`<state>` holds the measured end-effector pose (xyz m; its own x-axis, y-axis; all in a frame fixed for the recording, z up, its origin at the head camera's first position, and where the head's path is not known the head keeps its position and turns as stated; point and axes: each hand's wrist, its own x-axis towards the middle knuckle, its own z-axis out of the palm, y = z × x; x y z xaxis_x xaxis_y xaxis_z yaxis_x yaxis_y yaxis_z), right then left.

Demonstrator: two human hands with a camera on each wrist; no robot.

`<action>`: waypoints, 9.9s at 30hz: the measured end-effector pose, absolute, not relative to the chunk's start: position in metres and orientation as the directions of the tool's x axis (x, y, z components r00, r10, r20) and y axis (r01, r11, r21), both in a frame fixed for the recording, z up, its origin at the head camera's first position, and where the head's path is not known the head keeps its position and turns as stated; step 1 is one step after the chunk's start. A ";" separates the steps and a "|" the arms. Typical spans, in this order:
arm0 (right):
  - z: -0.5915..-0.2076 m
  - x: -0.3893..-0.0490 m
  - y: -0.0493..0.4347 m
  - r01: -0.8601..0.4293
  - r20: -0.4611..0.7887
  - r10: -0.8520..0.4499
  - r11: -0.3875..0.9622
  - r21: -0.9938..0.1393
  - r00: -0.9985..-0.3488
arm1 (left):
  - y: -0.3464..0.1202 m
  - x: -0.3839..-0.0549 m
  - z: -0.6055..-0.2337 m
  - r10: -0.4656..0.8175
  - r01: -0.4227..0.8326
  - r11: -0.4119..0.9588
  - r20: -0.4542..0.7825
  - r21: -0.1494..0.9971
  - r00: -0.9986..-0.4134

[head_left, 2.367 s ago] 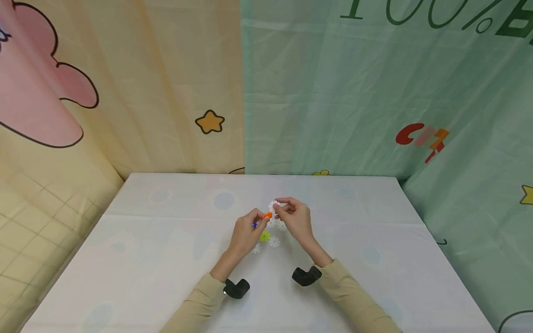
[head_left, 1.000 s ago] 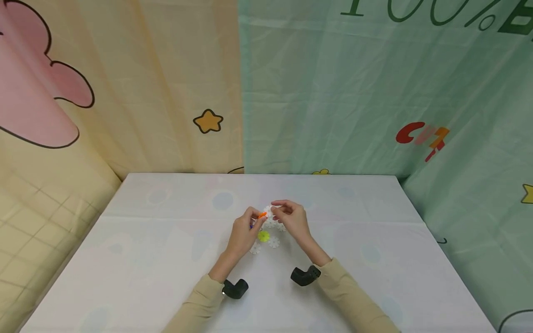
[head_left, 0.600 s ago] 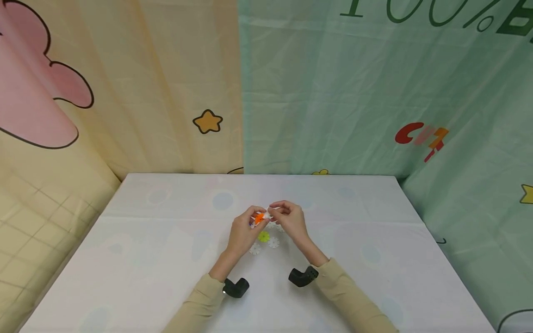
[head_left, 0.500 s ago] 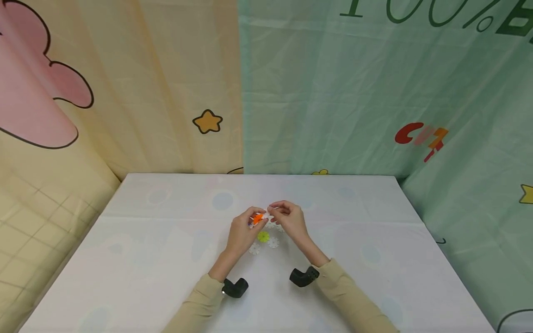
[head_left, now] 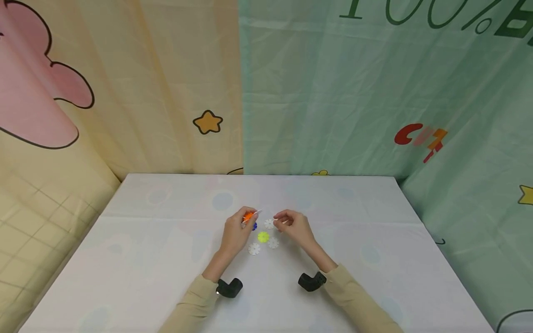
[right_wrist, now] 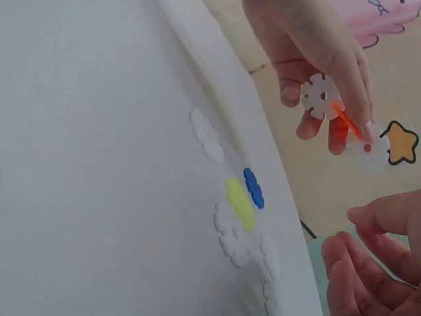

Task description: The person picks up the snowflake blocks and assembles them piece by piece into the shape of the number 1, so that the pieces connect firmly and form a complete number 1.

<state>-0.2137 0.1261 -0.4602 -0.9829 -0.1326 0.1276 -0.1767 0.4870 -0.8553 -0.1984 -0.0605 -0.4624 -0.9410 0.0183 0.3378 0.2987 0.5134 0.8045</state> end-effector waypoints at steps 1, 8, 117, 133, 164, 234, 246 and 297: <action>-0.461 -0.213 0.127 -0.186 0.128 -0.148 0.510 -0.840 -0.981 | -0.061 -0.198 -0.462 0.017 0.289 0.508 0.326 0.811 -0.945; -0.471 -0.209 0.133 -0.183 0.055 -0.224 0.605 -0.775 -0.973 | -0.067 -0.196 -0.466 0.031 0.228 0.517 0.248 0.825 -0.968; -0.430 -0.211 0.085 -0.286 0.312 0.160 0.167 -0.944 -0.937 | -0.045 -0.192 -0.449 -0.041 0.423 0.573 0.540 0.702 -0.841; -0.419 -0.207 0.089 -0.194 0.206 0.034 0.206 -0.959 -0.978 | -0.049 -0.191 -0.452 -0.030 0.355 0.658 0.493 0.665 -0.870; -0.452 -0.214 0.096 -0.196 0.106 -0.204 0.495 -0.846 -0.973 | -0.081 -0.205 -0.469 -0.099 0.257 0.620 0.399 0.741 -0.911; -0.403 -0.193 0.092 -0.247 0.244 -0.051 0.326 -0.913 -0.968 | -0.068 -0.199 -0.465 0.107 0.327 0.510 0.318 0.795 -0.942; -0.404 -0.195 0.086 -0.287 0.292 -0.032 0.318 -0.904 -0.956 | -0.064 -0.200 -0.465 0.092 0.389 0.513 0.401 0.765 -0.911; -0.453 -0.228 0.094 -0.089 0.073 -0.058 0.367 -0.926 -0.996 | -0.075 -0.201 -0.467 -0.033 0.208 0.594 0.282 0.777 -0.959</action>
